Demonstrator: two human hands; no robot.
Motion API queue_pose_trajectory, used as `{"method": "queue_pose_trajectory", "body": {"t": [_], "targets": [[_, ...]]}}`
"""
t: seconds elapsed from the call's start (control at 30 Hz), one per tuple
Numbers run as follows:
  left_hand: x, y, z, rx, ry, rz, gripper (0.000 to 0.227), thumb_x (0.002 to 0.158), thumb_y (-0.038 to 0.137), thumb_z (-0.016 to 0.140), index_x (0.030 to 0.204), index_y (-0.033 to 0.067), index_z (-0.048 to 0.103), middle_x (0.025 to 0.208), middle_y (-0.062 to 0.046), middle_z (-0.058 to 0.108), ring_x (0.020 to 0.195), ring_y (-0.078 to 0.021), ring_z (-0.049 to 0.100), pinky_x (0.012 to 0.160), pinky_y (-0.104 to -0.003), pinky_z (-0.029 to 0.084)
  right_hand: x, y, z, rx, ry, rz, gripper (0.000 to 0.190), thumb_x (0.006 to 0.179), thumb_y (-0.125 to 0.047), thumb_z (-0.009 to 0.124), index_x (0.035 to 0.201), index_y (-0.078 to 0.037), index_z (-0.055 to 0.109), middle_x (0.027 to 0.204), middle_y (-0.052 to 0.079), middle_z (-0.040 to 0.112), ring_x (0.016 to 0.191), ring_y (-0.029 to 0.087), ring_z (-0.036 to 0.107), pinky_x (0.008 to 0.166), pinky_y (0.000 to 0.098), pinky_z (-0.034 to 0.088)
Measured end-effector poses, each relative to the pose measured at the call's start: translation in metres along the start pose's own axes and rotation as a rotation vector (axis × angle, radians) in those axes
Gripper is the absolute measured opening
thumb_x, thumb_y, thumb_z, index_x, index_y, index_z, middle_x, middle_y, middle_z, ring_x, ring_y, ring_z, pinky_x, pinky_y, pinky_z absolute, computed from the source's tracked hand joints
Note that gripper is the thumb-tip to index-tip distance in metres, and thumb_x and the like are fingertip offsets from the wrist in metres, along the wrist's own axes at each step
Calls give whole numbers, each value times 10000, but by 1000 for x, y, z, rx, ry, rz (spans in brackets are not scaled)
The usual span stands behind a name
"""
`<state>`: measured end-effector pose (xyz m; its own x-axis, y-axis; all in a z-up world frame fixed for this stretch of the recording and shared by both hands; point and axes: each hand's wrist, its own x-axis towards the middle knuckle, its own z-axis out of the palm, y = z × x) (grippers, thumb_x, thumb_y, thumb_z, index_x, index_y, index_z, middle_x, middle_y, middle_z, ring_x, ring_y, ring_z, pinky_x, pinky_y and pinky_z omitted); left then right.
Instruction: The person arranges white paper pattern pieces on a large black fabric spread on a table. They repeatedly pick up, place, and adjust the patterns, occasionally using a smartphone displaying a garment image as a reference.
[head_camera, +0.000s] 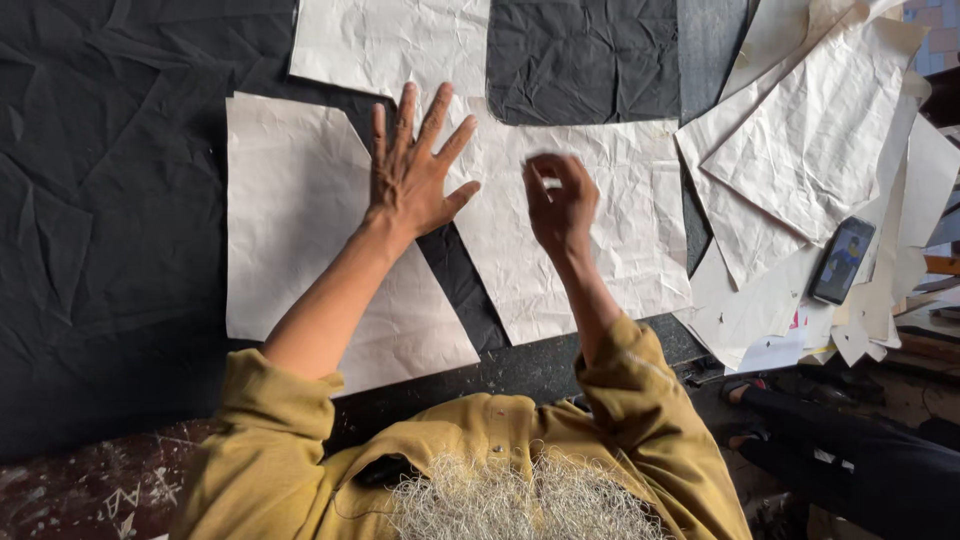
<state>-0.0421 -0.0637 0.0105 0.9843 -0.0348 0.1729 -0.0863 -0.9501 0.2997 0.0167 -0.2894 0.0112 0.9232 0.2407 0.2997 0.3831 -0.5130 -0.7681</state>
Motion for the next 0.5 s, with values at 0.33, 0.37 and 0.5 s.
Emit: {"method": "queue_pose_trajectory", "body": {"t": [0.33, 0.37, 0.5], "targets": [[26, -8, 9, 20, -158, -76, 865, 875, 665, 625, 1627, 357, 330, 1725, -78, 47, 1560, -424, 11, 1201, -714, 62, 98, -1, 74, 16, 13, -29, 131, 878, -58, 782, 996, -21, 739, 852, 61, 766, 715, 117, 752, 645, 239, 582], [27, -8, 8, 6, -162, -79, 878, 869, 666, 623, 1630, 358, 314, 1720, -73, 46, 1556, -426, 14, 1199, -713, 64, 101, 0, 77, -9, 28, -98, 132, 871, -52, 787, 991, -18, 745, 868, 67, 764, 726, 115, 754, 648, 239, 587], [27, -11, 10, -21, -203, -95, 878, 870, 696, 577, 1625, 372, 267, 1721, -59, 41, 1554, -425, 8, 1196, -713, 57, 114, 6, 88, -51, 57, -78, 118, 845, -51, 796, 952, -29, 751, 801, 57, 759, 677, 114, 742, 629, 245, 581]]}}
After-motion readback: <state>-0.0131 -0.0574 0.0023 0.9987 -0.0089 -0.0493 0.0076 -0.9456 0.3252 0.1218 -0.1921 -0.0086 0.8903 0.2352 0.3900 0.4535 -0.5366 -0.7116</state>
